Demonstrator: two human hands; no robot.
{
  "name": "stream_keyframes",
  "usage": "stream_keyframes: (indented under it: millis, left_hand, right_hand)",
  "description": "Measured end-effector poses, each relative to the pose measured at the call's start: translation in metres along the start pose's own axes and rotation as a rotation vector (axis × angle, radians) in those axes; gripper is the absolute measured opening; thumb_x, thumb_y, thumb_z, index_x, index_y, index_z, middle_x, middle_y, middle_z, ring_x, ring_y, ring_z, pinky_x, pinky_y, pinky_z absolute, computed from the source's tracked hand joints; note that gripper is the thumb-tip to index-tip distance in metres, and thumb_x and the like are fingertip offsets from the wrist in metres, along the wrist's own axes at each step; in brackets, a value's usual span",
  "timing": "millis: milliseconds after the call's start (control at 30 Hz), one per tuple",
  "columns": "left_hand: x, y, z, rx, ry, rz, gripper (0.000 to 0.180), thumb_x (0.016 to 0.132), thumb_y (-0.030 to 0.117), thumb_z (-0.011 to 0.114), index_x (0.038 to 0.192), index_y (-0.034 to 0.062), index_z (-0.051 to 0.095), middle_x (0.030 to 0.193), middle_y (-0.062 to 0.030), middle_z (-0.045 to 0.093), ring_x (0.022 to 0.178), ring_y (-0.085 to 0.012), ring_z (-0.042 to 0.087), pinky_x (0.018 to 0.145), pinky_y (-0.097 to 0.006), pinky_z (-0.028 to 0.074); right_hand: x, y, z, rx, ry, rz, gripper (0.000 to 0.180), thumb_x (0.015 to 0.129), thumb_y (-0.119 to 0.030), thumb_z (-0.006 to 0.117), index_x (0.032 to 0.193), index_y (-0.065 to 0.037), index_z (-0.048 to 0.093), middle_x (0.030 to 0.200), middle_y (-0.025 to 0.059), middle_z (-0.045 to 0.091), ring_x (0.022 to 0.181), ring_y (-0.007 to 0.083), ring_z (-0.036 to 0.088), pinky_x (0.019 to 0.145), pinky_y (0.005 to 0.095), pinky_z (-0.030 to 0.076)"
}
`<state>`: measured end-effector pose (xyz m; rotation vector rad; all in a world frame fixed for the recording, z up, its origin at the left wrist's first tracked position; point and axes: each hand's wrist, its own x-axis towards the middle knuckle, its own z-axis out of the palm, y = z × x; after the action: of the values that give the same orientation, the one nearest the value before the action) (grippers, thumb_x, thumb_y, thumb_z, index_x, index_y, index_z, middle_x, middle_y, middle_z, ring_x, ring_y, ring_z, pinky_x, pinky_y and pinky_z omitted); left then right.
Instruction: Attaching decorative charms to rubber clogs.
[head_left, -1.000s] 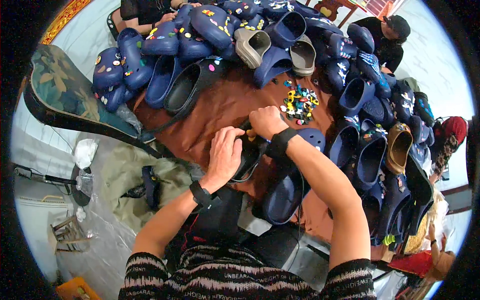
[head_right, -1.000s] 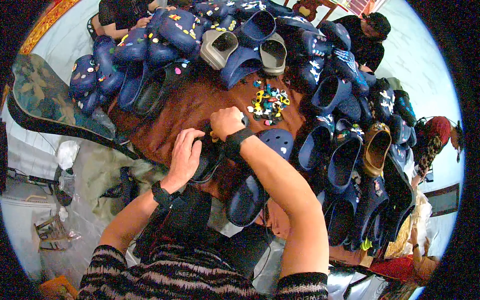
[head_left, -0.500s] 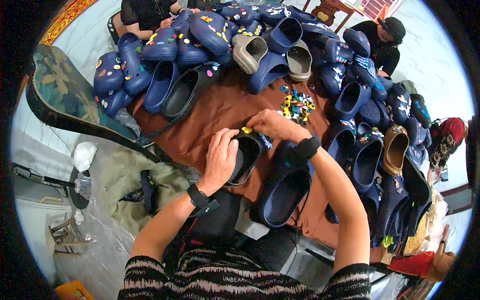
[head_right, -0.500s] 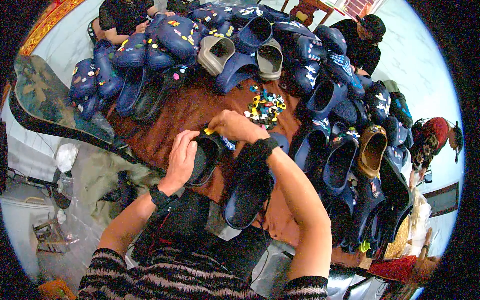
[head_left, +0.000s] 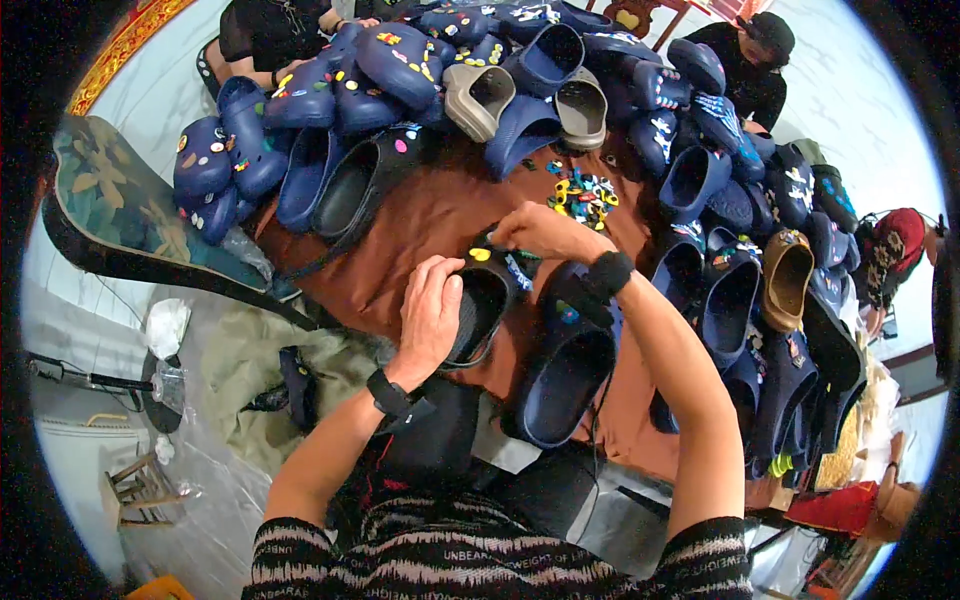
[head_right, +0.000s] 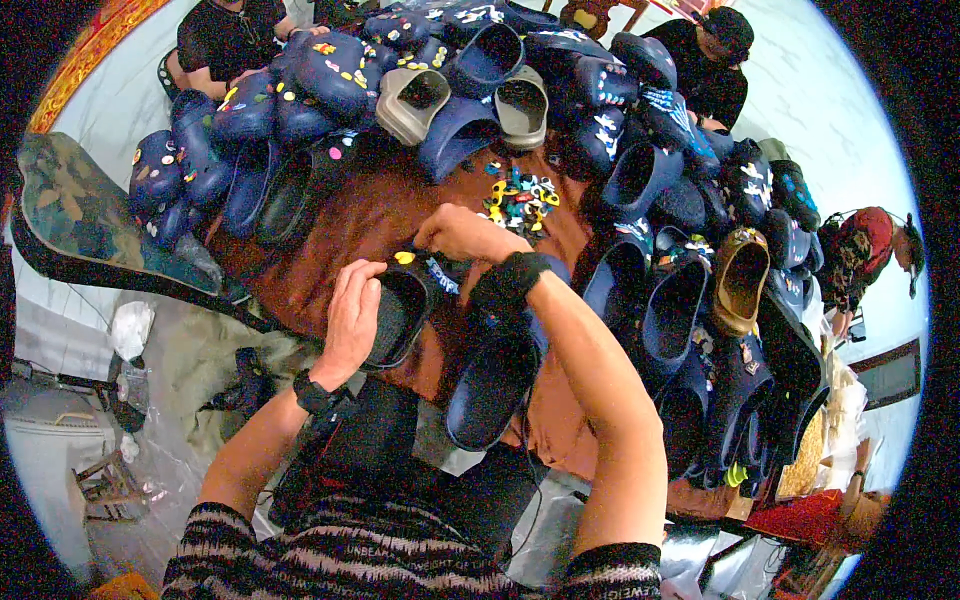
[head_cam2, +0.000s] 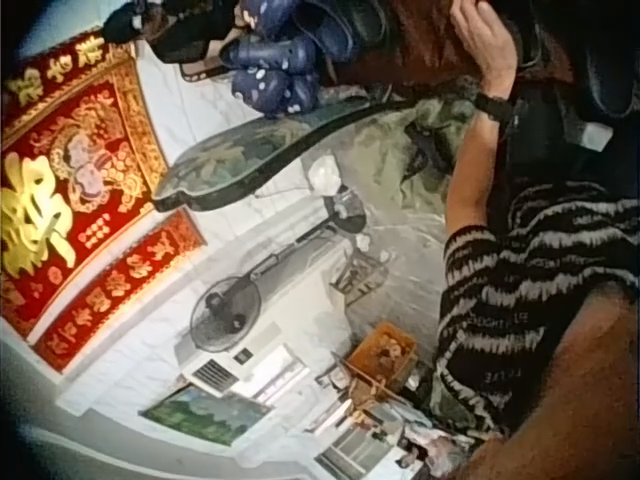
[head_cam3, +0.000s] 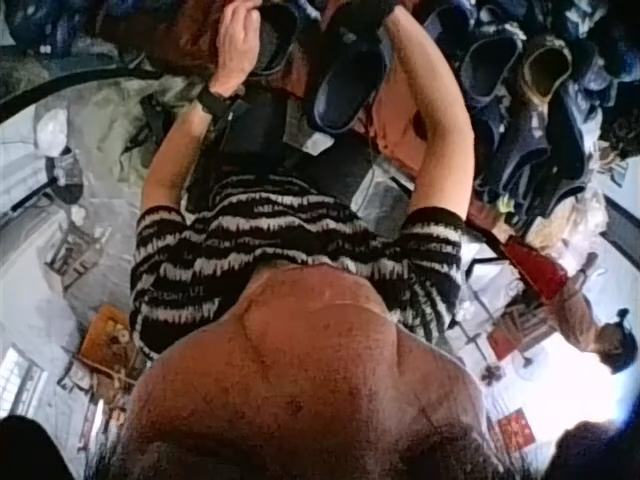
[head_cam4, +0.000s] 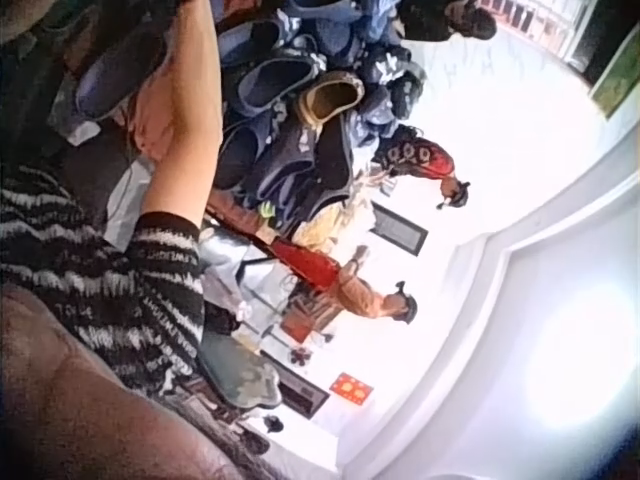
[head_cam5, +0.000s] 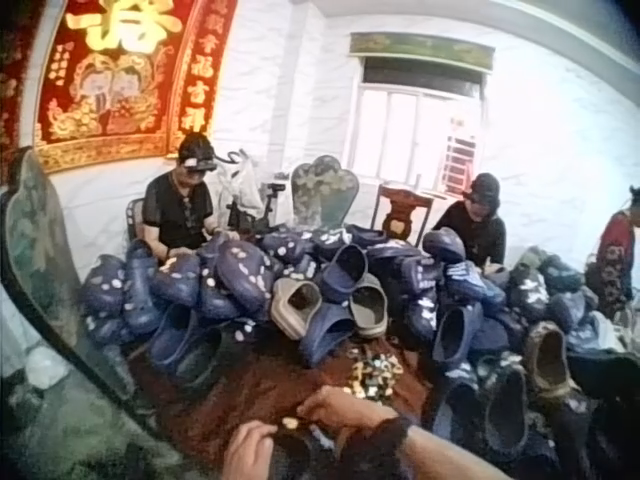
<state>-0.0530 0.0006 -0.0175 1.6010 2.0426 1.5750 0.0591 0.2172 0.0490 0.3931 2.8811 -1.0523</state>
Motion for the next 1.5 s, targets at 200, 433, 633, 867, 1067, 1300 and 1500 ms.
stream_keyframes:
  millis: [200,433,633,867,1067,1300,1500]
  left_hand:
    - [0.000,0.004,-0.002,-0.018,-0.005,-0.020,0.032,0.101,0.024,0.045,0.118,0.0014,0.059,0.120,-0.0184,0.057,0.115,-0.0367,0.053,0.100,-0.044,0.041]
    - [0.000,0.003,-0.002,-0.012,-0.015,-0.011,0.030,0.101,0.022,0.046,0.119,0.0012,0.059,0.119,-0.0189,0.057,0.115,-0.0367,0.053,0.101,-0.043,0.041]
    - [0.000,0.004,0.000,-0.013,-0.024,-0.015,0.030,0.101,0.022,0.046,0.119,0.0012,0.059,0.120,-0.0193,0.058,0.117,-0.0368,0.053,0.102,-0.043,0.041]
    - [0.000,0.004,-0.004,0.011,-0.044,-0.024,0.027,0.100,0.015,0.044,0.118,0.0001,0.058,0.120,-0.0181,0.057,0.116,-0.0344,0.054,0.102,-0.040,0.041]
    - [0.001,0.005,-0.002,0.008,-0.049,-0.015,0.028,0.101,0.016,0.044,0.118,-0.0001,0.058,0.120,-0.0184,0.057,0.117,-0.0348,0.054,0.103,-0.040,0.041]
    - [-0.001,0.003,-0.004,-0.008,-0.055,-0.032,0.028,0.101,0.017,0.044,0.119,0.0001,0.057,0.121,-0.0188,0.056,0.118,-0.0358,0.053,0.103,-0.041,0.041]
    - [0.001,0.008,-0.003,-0.003,-0.054,-0.035,0.028,0.100,0.016,0.046,0.119,0.0000,0.057,0.121,-0.0185,0.056,0.117,-0.0356,0.053,0.102,-0.040,0.041]
  right_hand:
    - [-0.056,0.009,0.007,0.182,0.216,0.163,0.016,0.083,-0.009,0.061,0.090,0.004,0.065,0.074,0.0149,0.067,0.073,0.0220,0.069,0.067,0.0373,0.054]
    - [-0.077,-0.022,0.042,0.039,0.252,0.147,0.030,0.086,-0.014,0.064,0.114,-0.003,0.065,0.096,0.0259,0.068,0.095,0.0429,0.065,0.083,0.0477,0.052]
    - [-0.080,-0.028,0.044,-0.010,0.294,0.077,0.032,0.087,-0.010,0.058,0.118,-0.006,0.064,0.094,0.0256,0.068,0.091,0.0437,0.065,0.082,0.0500,0.053]
    - [-0.082,-0.024,0.042,-0.186,0.297,0.045,0.033,0.086,-0.010,0.056,0.118,-0.012,0.066,0.092,0.0233,0.069,0.087,0.0412,0.067,0.079,0.0513,0.054]
    - [-0.083,0.035,0.000,-0.284,0.370,0.364,0.021,0.087,-0.021,0.060,0.100,-0.010,0.072,0.094,0.0188,0.070,0.090,0.0381,0.067,0.080,0.0473,0.053]
    - [-0.092,0.048,-0.050,-0.249,0.324,0.420,0.020,0.085,-0.020,0.058,0.093,-0.007,0.072,0.092,0.0198,0.070,0.090,0.0389,0.068,0.080,0.0462,0.053]
    - [-0.111,0.069,-0.068,-0.240,0.200,0.408,0.021,0.083,-0.020,0.062,0.095,-0.005,0.071,0.086,0.0207,0.070,0.081,0.0373,0.069,0.075,0.0443,0.054]
